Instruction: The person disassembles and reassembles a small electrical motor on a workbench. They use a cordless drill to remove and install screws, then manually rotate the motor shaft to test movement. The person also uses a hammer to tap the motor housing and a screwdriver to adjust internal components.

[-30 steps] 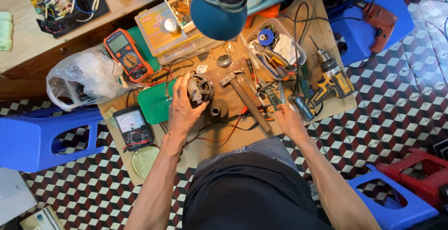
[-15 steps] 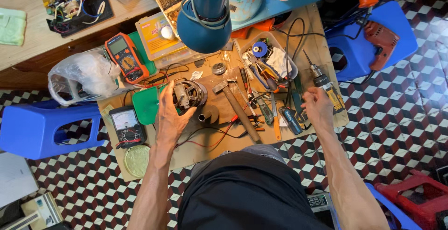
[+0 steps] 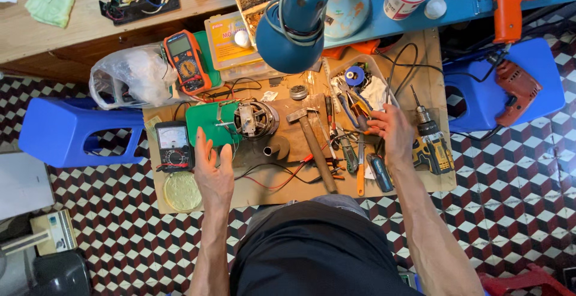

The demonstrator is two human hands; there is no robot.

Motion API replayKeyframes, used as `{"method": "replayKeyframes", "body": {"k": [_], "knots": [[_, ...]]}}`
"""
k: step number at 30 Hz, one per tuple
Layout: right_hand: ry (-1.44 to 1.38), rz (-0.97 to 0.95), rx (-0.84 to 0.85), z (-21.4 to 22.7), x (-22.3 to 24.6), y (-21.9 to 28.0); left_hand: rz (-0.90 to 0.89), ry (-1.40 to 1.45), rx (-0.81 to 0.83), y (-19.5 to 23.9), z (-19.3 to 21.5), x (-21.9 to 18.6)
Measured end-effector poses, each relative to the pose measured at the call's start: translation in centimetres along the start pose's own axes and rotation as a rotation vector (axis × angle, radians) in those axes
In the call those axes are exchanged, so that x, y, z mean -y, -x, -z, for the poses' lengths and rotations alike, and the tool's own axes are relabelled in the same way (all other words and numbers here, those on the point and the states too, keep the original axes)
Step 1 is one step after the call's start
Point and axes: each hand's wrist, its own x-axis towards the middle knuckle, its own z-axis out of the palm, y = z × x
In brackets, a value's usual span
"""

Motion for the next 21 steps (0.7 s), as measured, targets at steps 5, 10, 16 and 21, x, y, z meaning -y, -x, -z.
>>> {"method": "replayKeyframes", "body": {"k": [5,10,16,21], "knots": [[-0.2,-0.041,0.092,2.2,-1.3,-2.0,0.223,0.282,-0.113,2.0,0.7,3.8],[0.15,-0.036,0.169,0.2,-1.4,-1.1,0.433,0.177,-0.221,3.1,2.3,5.4],[0.454,0.079,0.41,-8.3,0.8,3.2,0.345,0.327,-0.212,1.0,1.9,6.0],[0.454,0.144,0.481,-16.0,6.9,7.6,0.265,0.098,-0.12,-3.6,1.4,6.0]]}}
